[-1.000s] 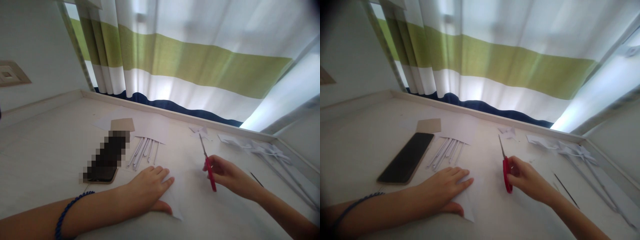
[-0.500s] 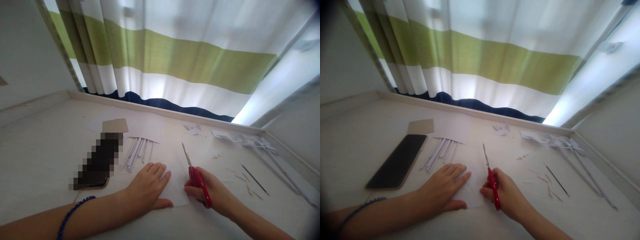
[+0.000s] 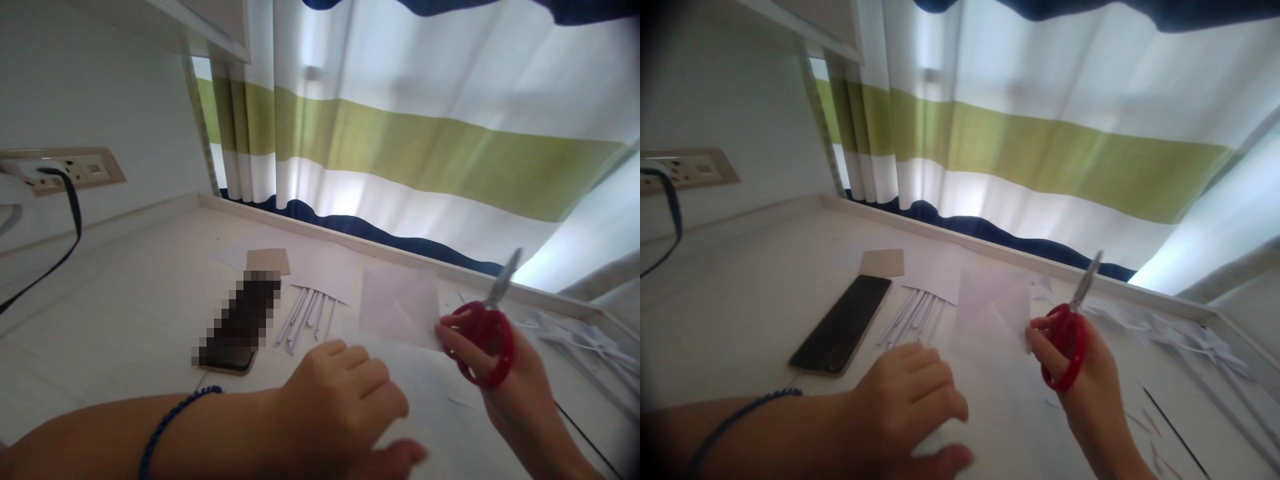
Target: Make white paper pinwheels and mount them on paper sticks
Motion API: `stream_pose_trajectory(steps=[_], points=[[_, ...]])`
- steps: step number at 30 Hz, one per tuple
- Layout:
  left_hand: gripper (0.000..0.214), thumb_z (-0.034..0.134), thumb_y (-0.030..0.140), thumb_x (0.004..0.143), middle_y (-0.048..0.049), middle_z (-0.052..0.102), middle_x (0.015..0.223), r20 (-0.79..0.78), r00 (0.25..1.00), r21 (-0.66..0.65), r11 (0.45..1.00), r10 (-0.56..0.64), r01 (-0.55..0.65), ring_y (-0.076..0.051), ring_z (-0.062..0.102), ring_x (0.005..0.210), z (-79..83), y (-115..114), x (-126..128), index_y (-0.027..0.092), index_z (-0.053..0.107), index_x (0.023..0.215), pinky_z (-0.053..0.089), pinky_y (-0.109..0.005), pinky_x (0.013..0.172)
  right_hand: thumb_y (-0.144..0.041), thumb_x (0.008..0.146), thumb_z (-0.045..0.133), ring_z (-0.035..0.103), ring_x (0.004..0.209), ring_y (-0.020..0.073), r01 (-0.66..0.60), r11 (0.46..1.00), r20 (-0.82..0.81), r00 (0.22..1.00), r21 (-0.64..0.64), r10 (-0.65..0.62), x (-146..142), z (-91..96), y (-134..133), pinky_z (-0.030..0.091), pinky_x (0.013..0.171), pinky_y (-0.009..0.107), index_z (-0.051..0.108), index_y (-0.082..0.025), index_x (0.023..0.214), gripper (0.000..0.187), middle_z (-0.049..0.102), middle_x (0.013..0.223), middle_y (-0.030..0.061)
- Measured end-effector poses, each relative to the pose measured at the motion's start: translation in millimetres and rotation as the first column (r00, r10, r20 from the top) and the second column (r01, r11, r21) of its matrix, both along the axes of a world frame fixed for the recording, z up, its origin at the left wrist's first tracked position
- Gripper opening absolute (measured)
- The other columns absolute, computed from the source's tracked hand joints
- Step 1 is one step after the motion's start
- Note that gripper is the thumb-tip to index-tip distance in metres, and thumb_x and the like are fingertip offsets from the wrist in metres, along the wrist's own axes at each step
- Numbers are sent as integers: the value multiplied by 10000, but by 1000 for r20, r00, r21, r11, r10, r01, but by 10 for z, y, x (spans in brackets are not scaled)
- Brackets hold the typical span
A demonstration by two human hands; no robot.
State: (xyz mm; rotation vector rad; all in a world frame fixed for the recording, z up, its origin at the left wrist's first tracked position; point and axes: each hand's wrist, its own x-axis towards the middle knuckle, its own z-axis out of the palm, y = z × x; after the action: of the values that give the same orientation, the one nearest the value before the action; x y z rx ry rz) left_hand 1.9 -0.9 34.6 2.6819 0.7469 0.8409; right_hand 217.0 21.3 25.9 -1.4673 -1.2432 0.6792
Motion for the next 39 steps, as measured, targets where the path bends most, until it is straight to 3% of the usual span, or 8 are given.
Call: stream_pose_trajectory(steps=[2,5,8,14,21,26,34,39], points=[[364,491,493,732,-22,612,654,72,997,-335,941,-27,50,-152,555,603,96,-16,93,164,584,858,422,-267,582,-261,589,708,544,611,144,113,983,-135,986,148,-93,-20,89,28,419,513,240,590,-171,803,261,604,727,10],[575,583,522,643,-56,613,948,297,944,-740,660,145,132,-175,572,782,137,75,278,198,482,1107,443,-263,633,-228,579,723,561,664,147,169,965,-286,952,201,-108,-144,154,0,434,544,235,602,-170,791,251,616,755,15],[382,514,440,746,-66,614,983,552,764,-795,486,334,362,-164,556,859,136,211,428,171,564,1013,429,-253,688,-186,570,728,550,602,120,143,964,-378,924,222,-51,-261,152,-75,437,524,224,587,-173,745,226,601,695,-12],[324,600,356,709,-67,645,923,585,603,-811,370,543,453,-185,590,819,132,294,399,180,612,981,458,-295,697,-238,535,741,524,497,132,45,996,-230,973,80,-25,-331,106,-194,429,444,237,535,-192,691,262,573,582,-32],[281,629,331,693,-50,660,902,603,507,-795,512,616,324,-196,608,836,76,416,273,169,626,923,474,-331,786,-344,613,685,568,500,129,-130,989,-192,974,-64,116,-376,26,-238,462,470,213,532,-193,716,238,606,600,-15],[229,643,300,682,-17,668,871,654,410,-741,649,637,173,-156,615,807,161,514,206,173,634,872,505,-229,712,-554,672,548,519,467,117,-463,886,-366,823,12,435,-338,-78,-339,423,432,199,566,-201,814,382,629,609,21],[217,611,349,693,49,531,506,689,370,-714,672,624,197,-50,436,325,189,607,196,136,590,660,345,-130,237,-640,688,429,573,852,269,-685,713,-227,678,147,699,-392,-236,-362,458,674,362,484,-214,1094,591,587,1063,126],[211,582,342,717,45,532,531,714,352,-688,699,606,193,-52,446,327,187,591,197,133,568,691,347,-131,240,-548,773,393,531,697,194,-642,765,-226,739,48,634,-423,-198,-389,407,669,341,465,-208,1130,499,586,850,61]])
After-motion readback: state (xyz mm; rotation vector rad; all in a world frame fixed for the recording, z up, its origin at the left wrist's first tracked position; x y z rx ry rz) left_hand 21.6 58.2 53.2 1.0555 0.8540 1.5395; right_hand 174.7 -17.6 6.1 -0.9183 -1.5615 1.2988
